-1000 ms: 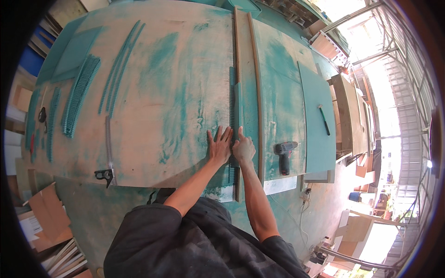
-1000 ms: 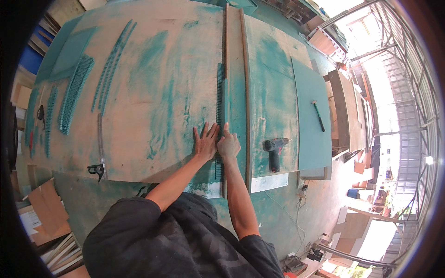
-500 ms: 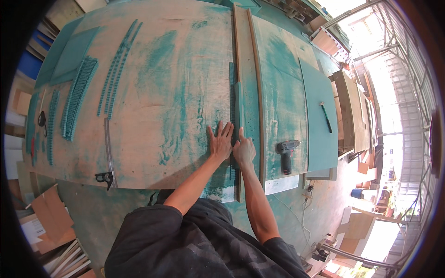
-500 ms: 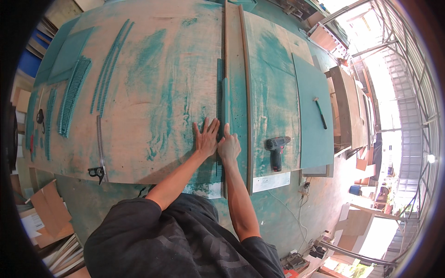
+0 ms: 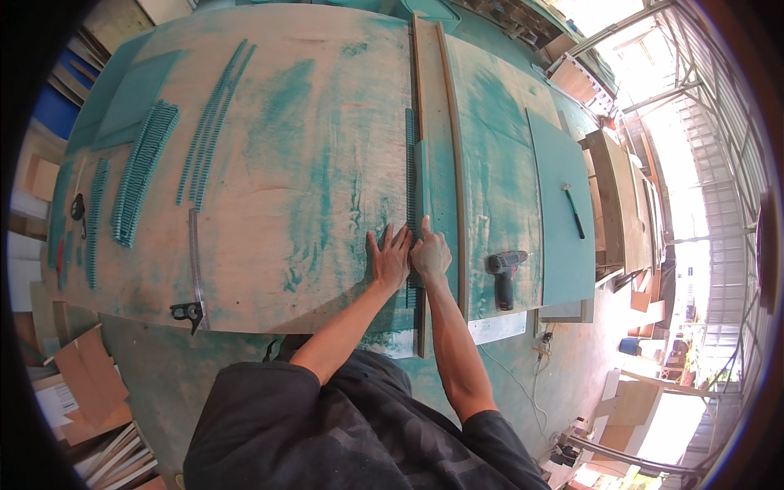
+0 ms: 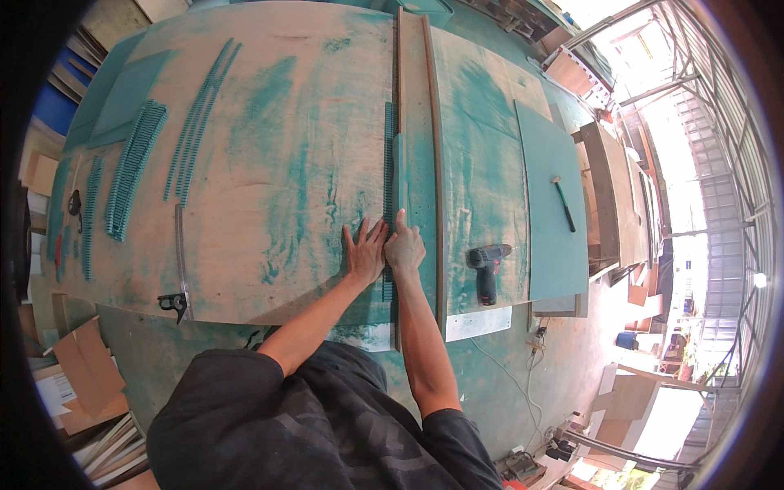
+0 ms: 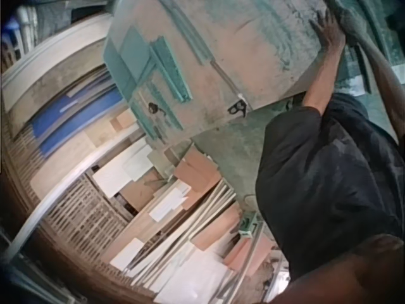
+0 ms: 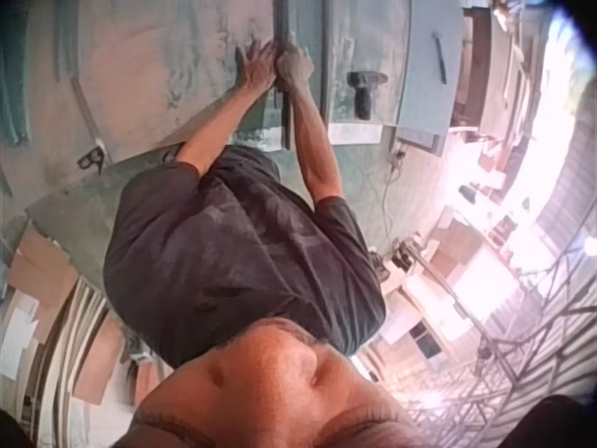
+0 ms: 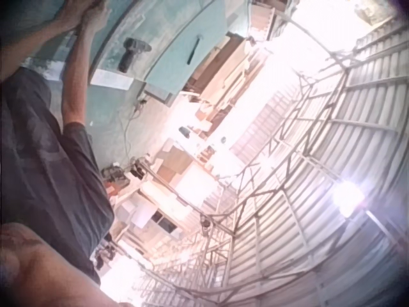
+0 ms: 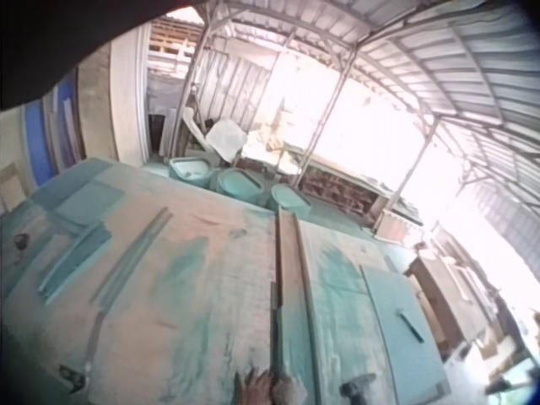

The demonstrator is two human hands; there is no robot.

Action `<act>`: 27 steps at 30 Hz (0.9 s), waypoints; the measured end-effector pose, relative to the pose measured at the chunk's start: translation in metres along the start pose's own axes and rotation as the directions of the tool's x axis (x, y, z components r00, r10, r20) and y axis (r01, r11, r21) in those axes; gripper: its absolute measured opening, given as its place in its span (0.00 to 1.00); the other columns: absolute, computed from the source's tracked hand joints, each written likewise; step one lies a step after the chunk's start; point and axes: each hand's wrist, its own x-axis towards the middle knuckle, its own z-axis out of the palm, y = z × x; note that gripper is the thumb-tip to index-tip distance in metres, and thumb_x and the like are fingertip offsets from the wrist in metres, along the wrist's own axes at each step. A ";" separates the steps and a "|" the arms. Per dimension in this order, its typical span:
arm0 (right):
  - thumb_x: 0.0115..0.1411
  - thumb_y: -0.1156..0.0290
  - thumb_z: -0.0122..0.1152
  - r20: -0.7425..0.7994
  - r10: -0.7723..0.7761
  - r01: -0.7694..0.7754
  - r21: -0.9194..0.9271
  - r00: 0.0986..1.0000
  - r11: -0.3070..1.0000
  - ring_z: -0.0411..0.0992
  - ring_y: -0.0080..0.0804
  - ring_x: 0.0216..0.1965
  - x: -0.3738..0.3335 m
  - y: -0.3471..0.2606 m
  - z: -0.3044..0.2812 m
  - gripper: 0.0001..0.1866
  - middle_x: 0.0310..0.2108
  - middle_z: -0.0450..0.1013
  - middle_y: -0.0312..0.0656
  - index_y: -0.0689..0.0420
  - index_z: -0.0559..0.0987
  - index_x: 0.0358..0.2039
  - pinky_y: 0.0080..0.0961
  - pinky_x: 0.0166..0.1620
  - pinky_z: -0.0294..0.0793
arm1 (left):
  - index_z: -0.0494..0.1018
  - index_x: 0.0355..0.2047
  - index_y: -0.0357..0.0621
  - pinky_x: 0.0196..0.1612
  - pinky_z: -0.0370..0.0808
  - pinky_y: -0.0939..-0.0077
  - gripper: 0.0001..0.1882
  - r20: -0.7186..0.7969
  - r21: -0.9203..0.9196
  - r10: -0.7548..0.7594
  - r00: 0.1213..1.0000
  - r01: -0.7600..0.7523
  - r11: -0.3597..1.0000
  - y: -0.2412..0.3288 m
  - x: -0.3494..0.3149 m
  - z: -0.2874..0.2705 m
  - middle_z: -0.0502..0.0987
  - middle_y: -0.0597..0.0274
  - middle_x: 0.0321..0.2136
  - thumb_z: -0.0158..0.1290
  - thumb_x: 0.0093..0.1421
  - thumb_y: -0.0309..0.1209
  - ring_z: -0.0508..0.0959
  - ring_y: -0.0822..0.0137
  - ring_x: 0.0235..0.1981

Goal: The person places a ridged green slat against a wooden guide on a workbench and uses a metallic ruler to measure and align it.

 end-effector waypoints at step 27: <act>0.61 0.71 0.61 -0.033 -0.060 0.059 -0.013 0.998 0.998 0.80 0.56 0.43 0.005 0.000 0.002 0.38 0.42 0.76 0.57 0.47 0.63 0.73 0.47 0.41 0.80 | 0.58 0.75 0.50 0.69 0.34 0.15 0.35 -0.036 0.228 0.025 0.999 -0.016 0.974 -0.010 0.031 -0.002 0.55 0.70 0.76 0.40 0.74 0.53 0.47 0.51 0.78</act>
